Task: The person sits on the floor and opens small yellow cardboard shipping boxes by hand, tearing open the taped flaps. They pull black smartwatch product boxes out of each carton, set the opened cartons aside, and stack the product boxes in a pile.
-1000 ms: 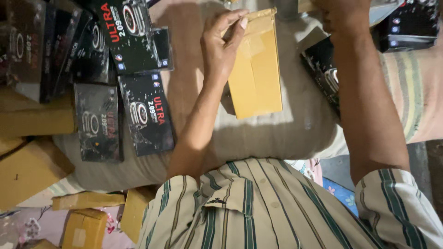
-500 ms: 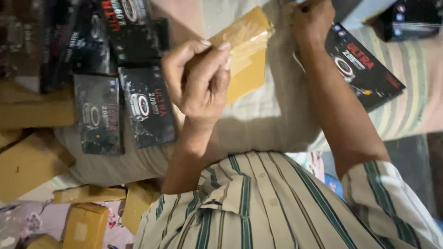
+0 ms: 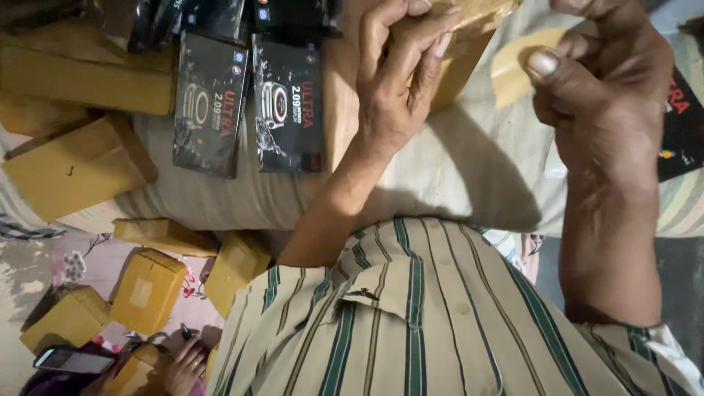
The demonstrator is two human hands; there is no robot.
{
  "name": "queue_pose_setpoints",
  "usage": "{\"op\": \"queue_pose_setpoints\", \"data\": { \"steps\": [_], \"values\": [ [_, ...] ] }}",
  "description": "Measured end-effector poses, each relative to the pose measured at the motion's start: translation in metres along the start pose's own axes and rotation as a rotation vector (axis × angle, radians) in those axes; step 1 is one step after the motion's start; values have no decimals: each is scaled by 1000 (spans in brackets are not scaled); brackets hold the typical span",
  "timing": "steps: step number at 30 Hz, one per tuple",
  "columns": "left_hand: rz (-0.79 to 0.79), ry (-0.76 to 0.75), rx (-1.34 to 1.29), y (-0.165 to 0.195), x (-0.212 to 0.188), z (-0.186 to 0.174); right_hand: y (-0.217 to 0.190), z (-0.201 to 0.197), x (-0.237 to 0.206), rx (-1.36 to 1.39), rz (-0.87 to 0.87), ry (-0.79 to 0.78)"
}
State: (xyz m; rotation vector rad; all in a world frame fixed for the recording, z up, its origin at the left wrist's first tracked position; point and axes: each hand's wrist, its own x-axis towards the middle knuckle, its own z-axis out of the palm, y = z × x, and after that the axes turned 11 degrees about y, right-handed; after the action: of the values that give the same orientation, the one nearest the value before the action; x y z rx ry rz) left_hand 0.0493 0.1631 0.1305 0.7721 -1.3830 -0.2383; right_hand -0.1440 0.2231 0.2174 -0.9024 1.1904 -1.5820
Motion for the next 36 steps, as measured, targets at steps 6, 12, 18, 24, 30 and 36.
{"op": "queue_pose_setpoints", "data": {
  "steps": [6, 12, 18, 24, 30, 36],
  "values": [
    [60, -134, 0, 23, -3, -20, -12, 27, -21, -87, -84, -37],
    [71, -157, -23, 21, -12, -27, -19, 45, -33, -102, -64, -4],
    [70, -160, -200, 11, -19, -25, -15, 45, -31, -223, -95, -59],
    [262, -236, 14, 14, -15, -27, -8, 36, -23, -178, -67, -56],
    [162, -369, 26, 32, -2, -39, 8, 16, -17, -202, -104, -75],
    [158, -285, -22, 40, 9, -32, 42, 2, -1, -204, -492, -155]
  ]
}}
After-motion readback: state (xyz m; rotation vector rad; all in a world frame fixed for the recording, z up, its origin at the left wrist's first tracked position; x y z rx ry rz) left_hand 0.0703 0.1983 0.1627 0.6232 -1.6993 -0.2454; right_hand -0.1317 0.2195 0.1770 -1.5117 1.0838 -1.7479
